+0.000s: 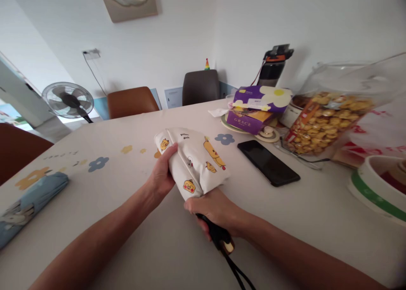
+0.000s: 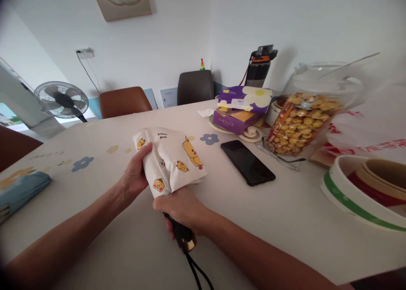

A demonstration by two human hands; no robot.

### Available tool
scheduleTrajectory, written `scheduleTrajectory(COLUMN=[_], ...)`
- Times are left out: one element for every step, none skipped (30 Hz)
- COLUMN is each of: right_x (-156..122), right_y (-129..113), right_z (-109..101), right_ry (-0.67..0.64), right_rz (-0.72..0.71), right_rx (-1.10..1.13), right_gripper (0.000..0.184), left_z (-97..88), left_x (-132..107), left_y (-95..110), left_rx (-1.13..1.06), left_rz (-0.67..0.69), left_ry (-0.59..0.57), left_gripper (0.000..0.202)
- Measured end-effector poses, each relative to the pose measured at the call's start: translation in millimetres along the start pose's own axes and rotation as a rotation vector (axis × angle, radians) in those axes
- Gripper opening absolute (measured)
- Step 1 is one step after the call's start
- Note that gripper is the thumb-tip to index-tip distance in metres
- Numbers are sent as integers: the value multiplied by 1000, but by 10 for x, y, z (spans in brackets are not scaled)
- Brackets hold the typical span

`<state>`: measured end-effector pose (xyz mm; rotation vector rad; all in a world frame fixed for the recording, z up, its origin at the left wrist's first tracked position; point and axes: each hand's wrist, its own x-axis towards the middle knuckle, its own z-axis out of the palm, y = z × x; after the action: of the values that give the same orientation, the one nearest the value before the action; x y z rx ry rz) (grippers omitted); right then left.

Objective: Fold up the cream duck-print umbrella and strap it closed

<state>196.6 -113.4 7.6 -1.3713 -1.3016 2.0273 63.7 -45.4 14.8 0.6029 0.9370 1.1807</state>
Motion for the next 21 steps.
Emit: scheduleTrajectory(right_x=[6, 17, 30, 45, 60, 74, 85, 93, 98, 100, 99, 99, 98, 99, 103, 109, 118, 129, 142, 155, 167], right_y=[7, 15, 23, 29, 35, 39, 42, 46, 50, 57, 65, 74, 84, 93, 101, 108, 111, 113, 112, 111, 109], right_z=[5, 11, 16, 22, 28, 35, 41, 45, 49, 51, 52, 51, 50, 48, 46, 44, 40, 35, 28, 19, 9], right_ry=[-17, -33, -46, -50, -45, -33, -25, -28, -41, -58, -76, -85, -89, -93, -98, -104, -110, -118, -130, -141, -157], right_rz=[-10, -28, -47, -68, -90, -115, -136, -144, -137, -118, -90, -64, -43, -30, -16, 4, 30, 61, 89, 108, 121], right_rx=[4, 11, 21, 41, 75, 122, 173, 213, 234, 236, 221, 204, 195, 201, 216, 237, 265, 299, 337, 374, 408], right_gripper=[15, 15, 15, 14, 13, 14, 18, 23, 27, 28, 28, 26, 24, 22, 20, 20, 19, 19, 19, 18, 18], left_z=[-6, -11, -14, -16, -17, -17, -17, -18, -20, -26, -36, -54, -80, -115, -158, -209, -264, -318, -367, -405, -430], left_x=[-1, -4, -7, -10, -15, -20, -27, -33, -37, -37, -27, -6, 31, 85, 155, 238, 331, 427, 521, 608, 683], left_y=[4, 9, 15, 21, 27, 31, 34, 36, 38, 40, 43, 48, 55, 64, 74, 84, 93, 103, 113, 123, 136], left_rx=[-17, -28, -36, -39, -38, -34, -31, -30, -31, -33, -34, -32, -25, -13, 10, 57, 116, 199, 287, 338, 386], left_rz=[-9, -11, -7, 3, 19, 33, 40, 39, 32, 20, 6, -1, 1, 9, 23, 49, 78, 118, 166, 206, 252], left_ry=[4, 6, 5, 4, 4, 5, 5, 7, 10, 12, 10, 5, 3, 6, 14, 39, 76, 124, 183, 226, 268], left_gripper=[47, 47, 47, 47, 47, 48, 48, 48, 48, 48, 48, 47, 47, 45, 44, 42, 39, 36, 31, 28, 26])
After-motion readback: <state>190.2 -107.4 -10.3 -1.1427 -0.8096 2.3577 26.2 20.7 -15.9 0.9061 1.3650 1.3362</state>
